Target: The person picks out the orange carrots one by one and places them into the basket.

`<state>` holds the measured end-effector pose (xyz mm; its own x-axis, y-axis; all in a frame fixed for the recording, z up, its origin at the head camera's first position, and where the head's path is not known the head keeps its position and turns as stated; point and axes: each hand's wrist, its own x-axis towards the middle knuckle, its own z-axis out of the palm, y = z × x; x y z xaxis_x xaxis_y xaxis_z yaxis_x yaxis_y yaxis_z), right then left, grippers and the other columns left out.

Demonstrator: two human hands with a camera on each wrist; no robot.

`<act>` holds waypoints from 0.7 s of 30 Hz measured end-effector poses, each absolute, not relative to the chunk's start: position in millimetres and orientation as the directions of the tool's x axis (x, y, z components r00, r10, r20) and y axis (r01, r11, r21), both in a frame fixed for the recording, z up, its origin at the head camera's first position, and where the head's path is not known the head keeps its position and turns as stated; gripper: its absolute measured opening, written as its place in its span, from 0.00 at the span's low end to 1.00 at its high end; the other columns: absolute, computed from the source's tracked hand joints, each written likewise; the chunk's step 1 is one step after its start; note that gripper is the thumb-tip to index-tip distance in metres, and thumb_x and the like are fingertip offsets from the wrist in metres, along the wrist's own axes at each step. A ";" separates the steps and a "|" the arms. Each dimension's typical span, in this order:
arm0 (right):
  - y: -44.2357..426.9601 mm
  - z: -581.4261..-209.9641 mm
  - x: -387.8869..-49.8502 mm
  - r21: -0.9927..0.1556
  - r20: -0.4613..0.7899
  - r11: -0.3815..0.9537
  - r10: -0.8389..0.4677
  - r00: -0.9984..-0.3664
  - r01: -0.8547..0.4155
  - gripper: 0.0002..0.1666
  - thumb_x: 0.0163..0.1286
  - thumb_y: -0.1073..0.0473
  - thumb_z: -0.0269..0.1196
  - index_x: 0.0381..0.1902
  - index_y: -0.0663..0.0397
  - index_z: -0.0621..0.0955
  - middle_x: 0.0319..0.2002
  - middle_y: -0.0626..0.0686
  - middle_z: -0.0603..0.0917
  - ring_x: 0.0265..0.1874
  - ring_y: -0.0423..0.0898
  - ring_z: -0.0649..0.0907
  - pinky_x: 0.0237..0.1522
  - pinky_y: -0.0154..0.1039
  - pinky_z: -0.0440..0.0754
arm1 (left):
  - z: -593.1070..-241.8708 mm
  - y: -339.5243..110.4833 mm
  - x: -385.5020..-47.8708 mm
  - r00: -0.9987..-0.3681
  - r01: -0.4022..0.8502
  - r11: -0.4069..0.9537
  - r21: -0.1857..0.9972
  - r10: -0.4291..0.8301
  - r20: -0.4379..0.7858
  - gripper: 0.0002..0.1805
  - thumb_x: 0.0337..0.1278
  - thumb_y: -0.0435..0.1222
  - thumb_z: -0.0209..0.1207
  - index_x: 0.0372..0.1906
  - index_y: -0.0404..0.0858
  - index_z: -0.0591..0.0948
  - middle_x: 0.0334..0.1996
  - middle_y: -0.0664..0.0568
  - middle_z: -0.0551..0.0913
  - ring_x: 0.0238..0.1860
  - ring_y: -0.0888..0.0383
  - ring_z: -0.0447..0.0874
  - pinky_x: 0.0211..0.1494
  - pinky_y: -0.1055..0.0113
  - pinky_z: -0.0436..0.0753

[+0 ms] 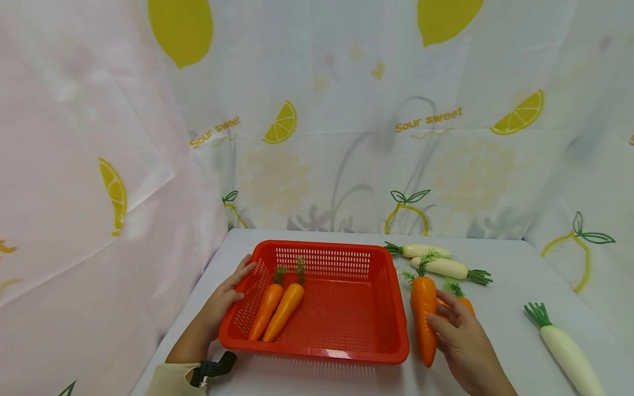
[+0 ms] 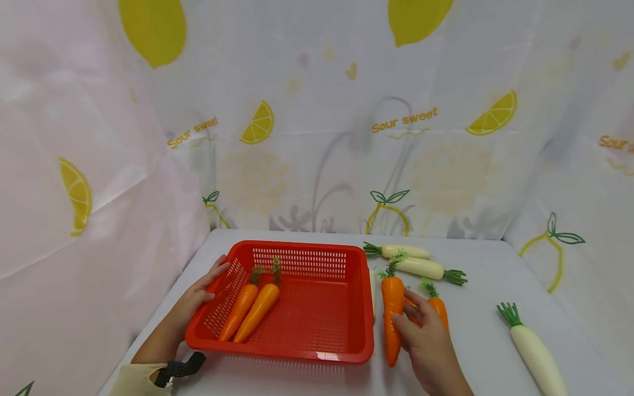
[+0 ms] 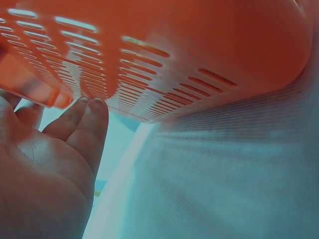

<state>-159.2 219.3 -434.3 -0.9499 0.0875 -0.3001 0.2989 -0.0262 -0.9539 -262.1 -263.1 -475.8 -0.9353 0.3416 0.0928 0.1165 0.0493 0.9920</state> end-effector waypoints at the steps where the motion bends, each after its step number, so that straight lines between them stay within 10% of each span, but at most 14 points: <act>1: 217.9 -433.8 -159.4 -0.955 -0.298 -0.028 0.081 -0.951 0.296 0.44 0.81 0.59 0.55 0.86 0.47 0.48 0.78 0.61 0.59 0.66 0.52 0.73 0.56 0.37 0.84 | -475.9 -263.2 -262.1 -0.937 0.117 0.049 0.992 0.338 0.093 0.43 0.59 0.23 0.42 0.83 0.41 0.59 0.87 0.61 0.36 0.86 0.43 0.26 0.65 0.77 0.74; 21: 194.6 -419.6 -164.9 -0.971 -0.240 -0.012 0.100 -0.966 0.240 0.43 0.79 0.62 0.56 0.85 0.48 0.51 0.77 0.62 0.64 0.63 0.51 0.79 0.58 0.43 0.85 | -477.4 -264.2 -263.1 -0.925 0.137 0.025 0.990 0.362 0.119 0.43 0.59 0.24 0.42 0.84 0.40 0.57 0.87 0.56 0.33 0.85 0.40 0.24 0.67 0.76 0.73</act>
<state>-164.9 194.6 -419.6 -0.9656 0.0996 -0.2402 0.2402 -0.0121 -0.9706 -263.1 -264.2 -477.4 -0.9245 0.3620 0.1192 0.1373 0.0248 0.9902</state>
